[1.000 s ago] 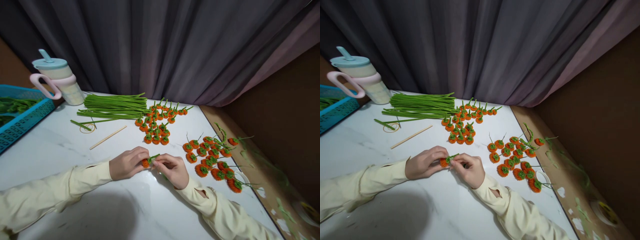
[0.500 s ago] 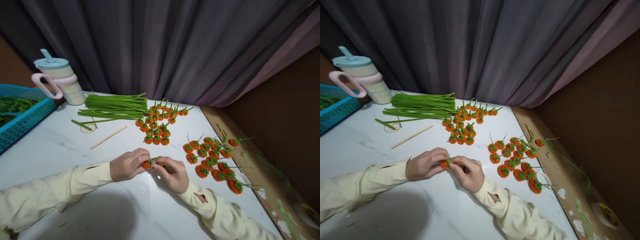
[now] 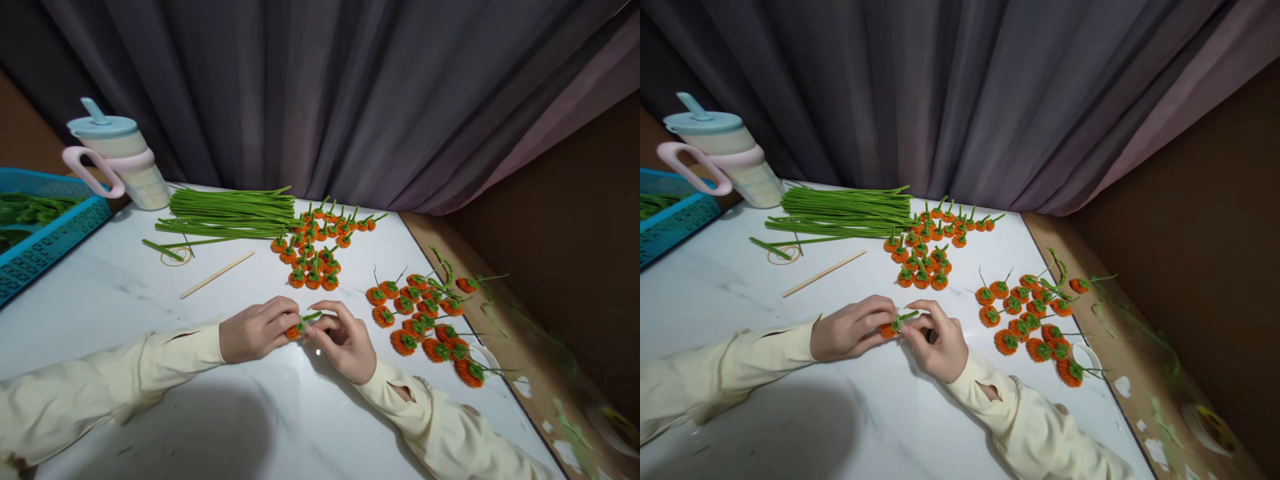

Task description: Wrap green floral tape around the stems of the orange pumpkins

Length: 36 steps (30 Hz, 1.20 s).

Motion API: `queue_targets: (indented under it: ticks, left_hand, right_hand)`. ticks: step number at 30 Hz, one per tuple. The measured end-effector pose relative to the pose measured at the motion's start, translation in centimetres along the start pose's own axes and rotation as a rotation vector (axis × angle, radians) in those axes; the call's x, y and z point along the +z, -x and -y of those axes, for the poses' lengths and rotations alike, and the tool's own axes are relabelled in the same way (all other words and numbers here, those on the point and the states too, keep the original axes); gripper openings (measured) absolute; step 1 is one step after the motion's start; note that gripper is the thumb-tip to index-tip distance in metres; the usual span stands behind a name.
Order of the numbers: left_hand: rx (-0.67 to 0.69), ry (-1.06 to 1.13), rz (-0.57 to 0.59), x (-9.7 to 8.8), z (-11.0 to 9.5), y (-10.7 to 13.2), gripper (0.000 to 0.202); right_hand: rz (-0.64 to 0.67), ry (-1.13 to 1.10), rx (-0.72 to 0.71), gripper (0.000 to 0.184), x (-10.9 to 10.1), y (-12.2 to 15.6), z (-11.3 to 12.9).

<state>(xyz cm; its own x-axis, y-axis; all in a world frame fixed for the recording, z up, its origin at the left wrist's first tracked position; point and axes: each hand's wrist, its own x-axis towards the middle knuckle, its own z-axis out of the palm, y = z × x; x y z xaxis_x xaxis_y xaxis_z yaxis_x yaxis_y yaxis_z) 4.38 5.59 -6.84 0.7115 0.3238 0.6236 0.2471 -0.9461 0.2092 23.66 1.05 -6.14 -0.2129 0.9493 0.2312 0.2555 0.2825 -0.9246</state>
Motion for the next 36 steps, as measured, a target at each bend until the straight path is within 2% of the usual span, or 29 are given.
queue_targets:
  ticks: [22, 30, 36]
  left_hand:
    - [-0.030, -0.007, 0.008, -0.01, -0.06, 0.11, 0.018]
    - [-0.036, -0.025, 0.043, -0.13, -0.10, 0.12, 0.017]
    - [-0.061, 0.034, 0.014, 0.03, -0.06, 0.31, 0.018]
  right_hand:
    - [-0.010, 0.028, -0.014, 0.020, -0.01, 0.05, -0.12]
    - [-0.019, 0.017, -0.025, 0.020, 0.12, 0.08, -0.35]
    - [0.004, -0.059, 0.053, 0.024, 0.05, -0.15, 0.05]
